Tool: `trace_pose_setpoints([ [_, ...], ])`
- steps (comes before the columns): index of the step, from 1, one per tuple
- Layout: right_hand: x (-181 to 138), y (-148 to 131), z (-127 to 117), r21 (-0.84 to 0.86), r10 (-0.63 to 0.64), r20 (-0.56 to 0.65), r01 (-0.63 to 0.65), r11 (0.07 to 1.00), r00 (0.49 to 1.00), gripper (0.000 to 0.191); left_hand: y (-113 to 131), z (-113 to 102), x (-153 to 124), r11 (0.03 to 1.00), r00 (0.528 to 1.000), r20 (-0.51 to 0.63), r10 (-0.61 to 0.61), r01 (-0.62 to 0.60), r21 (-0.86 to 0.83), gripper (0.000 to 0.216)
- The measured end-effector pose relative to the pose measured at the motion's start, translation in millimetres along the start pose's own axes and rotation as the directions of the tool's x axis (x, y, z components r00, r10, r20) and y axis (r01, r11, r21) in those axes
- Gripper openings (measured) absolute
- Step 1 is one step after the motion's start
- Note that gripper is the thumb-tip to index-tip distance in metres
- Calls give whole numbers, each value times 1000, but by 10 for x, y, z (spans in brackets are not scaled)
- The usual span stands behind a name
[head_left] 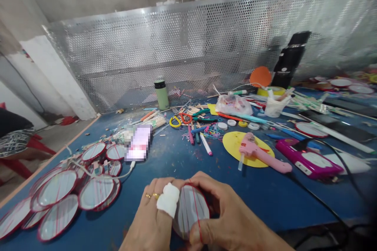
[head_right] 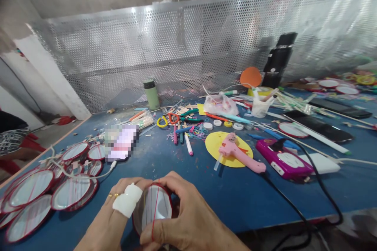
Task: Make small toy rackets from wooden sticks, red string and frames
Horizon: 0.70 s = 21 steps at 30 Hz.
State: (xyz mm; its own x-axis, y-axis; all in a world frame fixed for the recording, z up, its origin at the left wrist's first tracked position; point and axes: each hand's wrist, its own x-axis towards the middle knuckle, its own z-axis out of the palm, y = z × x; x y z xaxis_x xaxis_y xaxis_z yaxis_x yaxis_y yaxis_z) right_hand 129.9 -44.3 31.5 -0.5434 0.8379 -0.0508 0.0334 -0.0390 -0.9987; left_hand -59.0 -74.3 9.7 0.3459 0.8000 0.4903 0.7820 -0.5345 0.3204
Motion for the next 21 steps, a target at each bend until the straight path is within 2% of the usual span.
trace_pose_setpoints([
  [6,-9,44,-15,-80,-64,-32,62,995,997,53,4,35,26,992,998,-4,58,-57,115,74],
  [9,-16,62,-20,-83,-83,-31,81,993,996,47,-13,48,28,991,995,-10,98,-96,93,74],
  [13,-15,90,-26,-102,-66,-26,63,993,997,40,-23,62,6,995,996,-12,88,-87,54,72],
  [19,-4,98,-10,-114,-51,-64,44,993,997,47,-5,79,-16,996,996,16,92,-92,23,88],
  [21,-7,94,9,-126,-36,-77,27,992,996,46,-10,93,-11,996,996,28,85,-85,15,85],
])
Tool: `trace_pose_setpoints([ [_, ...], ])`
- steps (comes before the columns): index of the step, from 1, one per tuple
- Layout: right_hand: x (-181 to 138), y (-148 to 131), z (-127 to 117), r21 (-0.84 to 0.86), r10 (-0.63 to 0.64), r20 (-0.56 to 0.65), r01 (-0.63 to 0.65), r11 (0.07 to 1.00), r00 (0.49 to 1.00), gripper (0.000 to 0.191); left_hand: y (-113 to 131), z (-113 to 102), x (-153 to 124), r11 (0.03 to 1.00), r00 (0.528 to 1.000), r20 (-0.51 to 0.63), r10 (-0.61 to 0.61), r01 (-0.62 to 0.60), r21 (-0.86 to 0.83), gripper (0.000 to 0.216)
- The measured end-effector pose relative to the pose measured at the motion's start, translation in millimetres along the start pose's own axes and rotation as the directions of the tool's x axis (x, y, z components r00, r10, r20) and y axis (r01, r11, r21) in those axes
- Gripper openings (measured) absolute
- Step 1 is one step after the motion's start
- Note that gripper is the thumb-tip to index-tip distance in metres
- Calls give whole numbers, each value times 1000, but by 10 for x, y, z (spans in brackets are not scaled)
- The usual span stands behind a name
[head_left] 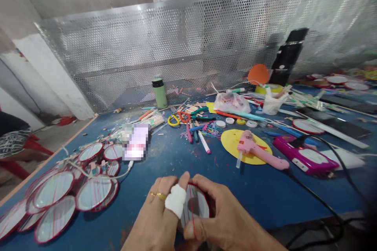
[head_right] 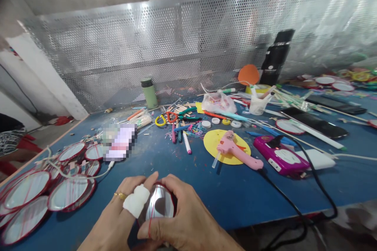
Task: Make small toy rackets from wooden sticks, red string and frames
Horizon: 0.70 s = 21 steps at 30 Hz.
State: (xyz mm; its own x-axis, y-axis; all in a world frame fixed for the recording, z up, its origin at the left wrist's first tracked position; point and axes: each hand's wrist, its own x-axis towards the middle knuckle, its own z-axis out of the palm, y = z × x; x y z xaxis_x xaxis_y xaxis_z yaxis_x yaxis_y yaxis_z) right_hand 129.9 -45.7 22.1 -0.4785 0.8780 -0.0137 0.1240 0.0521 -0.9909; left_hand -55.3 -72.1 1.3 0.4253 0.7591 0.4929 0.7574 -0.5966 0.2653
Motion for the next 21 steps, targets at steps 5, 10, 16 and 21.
trace_pose_setpoints([
  [5,-13,46,49,19,6,-20,-6,1000,1000,32,-22,27,19,998,997,-59,49,-51,-33,74],
  [10,-26,140,119,299,-38,-50,52,953,998,25,-15,-54,61,998,980,-199,32,-21,55,69],
  [16,-115,202,290,606,30,-193,95,790,981,32,-84,-150,96,976,960,-276,38,23,215,64],
  [21,-155,248,368,596,57,-256,111,795,965,37,-169,-144,89,967,967,-249,53,13,255,66],
])
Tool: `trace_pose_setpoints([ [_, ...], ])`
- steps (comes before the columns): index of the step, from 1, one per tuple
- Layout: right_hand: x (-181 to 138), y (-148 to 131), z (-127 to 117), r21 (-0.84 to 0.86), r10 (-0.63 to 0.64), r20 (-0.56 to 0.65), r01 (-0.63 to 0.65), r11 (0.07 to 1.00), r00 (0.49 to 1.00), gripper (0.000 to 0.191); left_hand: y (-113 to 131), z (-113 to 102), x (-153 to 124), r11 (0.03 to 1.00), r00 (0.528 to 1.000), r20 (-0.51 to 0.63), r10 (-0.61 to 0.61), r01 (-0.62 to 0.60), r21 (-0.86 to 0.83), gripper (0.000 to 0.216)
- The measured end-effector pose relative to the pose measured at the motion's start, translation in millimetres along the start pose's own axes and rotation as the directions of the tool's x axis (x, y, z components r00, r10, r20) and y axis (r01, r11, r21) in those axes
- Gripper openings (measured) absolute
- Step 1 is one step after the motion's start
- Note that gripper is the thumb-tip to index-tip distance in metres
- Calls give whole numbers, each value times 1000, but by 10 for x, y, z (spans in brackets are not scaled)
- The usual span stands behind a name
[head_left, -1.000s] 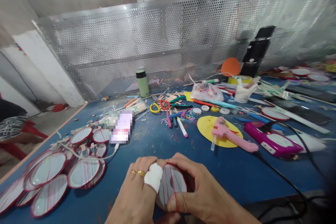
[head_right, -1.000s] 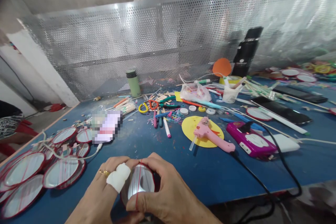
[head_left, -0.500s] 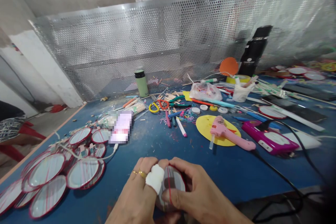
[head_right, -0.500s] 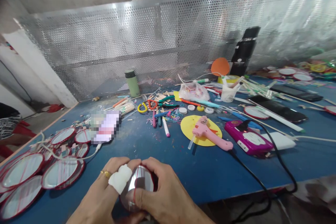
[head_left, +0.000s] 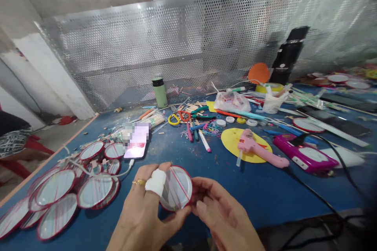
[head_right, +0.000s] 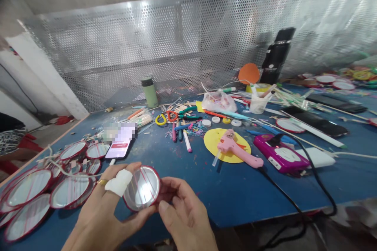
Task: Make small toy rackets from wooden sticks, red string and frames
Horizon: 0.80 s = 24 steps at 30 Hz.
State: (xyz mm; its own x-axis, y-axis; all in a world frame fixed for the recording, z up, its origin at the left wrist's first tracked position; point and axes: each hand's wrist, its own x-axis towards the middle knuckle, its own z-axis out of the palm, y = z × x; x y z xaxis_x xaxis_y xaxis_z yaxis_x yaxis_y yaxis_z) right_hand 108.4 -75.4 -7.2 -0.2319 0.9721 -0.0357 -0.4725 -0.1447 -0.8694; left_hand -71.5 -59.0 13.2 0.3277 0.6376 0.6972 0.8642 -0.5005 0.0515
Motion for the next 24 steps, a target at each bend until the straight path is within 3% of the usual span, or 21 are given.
trace_pose_setpoints([
  [6,-23,50,22,33,-43,-89,47,998,995,45,-45,-7,-4,997,999,-2,36,-36,62,68],
  [14,69,258,-44,43,-141,6,141,989,990,58,-36,-3,-10,997,995,83,63,-67,42,71],
  [17,25,251,3,-19,-177,4,177,984,984,62,-52,-4,-9,990,989,100,112,-120,76,73],
  [20,-40,213,37,-131,-218,10,218,967,976,67,-21,-29,22,995,986,153,64,-75,69,69],
  [24,-84,175,37,-275,-283,-13,269,923,959,69,30,-63,85,989,991,89,102,-110,96,65],
])
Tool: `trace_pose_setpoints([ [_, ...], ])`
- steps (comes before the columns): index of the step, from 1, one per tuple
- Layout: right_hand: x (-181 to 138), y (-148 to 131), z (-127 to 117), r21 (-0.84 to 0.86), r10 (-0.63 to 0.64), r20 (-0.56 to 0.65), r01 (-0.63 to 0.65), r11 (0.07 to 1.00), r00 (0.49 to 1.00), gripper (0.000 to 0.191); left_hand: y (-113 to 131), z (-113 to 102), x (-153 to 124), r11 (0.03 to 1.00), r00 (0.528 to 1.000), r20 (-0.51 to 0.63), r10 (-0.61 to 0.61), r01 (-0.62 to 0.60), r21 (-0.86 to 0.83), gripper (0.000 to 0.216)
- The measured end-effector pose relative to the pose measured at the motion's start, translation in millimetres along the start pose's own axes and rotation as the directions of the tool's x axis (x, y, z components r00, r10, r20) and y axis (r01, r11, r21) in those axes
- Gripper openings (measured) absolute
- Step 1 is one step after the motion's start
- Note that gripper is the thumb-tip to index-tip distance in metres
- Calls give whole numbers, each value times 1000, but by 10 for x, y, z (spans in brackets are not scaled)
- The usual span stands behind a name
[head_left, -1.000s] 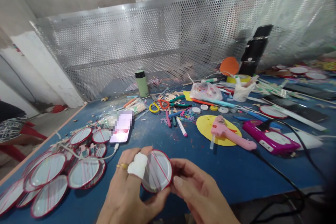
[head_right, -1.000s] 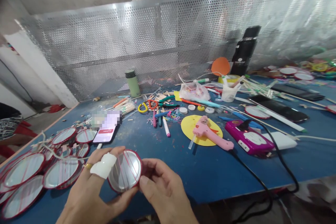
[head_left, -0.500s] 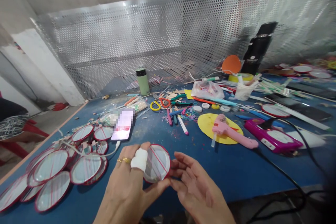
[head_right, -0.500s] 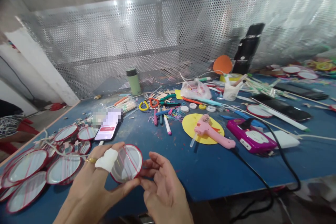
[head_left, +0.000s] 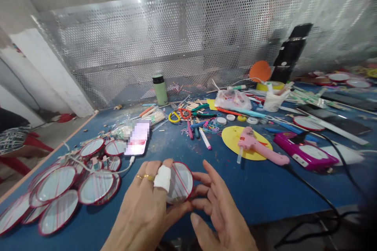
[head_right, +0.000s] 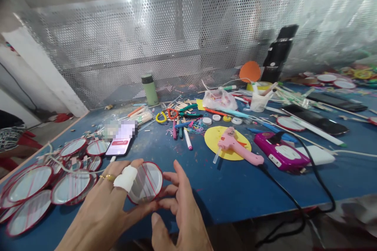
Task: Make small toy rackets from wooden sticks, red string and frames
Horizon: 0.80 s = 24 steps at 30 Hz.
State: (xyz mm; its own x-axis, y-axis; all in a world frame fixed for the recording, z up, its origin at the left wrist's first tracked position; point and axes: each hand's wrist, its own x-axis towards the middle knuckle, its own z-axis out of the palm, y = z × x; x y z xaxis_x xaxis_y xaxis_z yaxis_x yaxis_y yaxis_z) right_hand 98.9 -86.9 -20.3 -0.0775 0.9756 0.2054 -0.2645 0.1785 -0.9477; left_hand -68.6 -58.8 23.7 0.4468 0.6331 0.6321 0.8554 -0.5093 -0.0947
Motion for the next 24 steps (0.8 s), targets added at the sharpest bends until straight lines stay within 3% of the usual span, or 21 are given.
trace_pose_setpoints([
  [6,-14,-40,43,-87,-86,-88,78,993,992,67,-47,18,13,998,997,-58,41,-38,48,67],
  [12,13,-26,83,133,-57,-82,68,989,995,61,-34,64,2,999,997,-72,40,-42,-22,66],
  [15,63,-68,15,242,28,-46,-16,970,999,62,-24,65,4,993,998,-63,-15,7,-116,66],
  [18,145,-169,-75,280,164,7,-159,947,986,47,-28,56,16,978,999,-51,-18,7,-210,74],
  [21,217,-286,-130,260,239,37,-240,935,970,28,-24,28,40,954,998,-46,44,-56,-295,75],
  [24,241,-359,-159,174,221,50,-226,958,974,22,-2,-21,74,929,996,-34,79,-86,-359,73],
])
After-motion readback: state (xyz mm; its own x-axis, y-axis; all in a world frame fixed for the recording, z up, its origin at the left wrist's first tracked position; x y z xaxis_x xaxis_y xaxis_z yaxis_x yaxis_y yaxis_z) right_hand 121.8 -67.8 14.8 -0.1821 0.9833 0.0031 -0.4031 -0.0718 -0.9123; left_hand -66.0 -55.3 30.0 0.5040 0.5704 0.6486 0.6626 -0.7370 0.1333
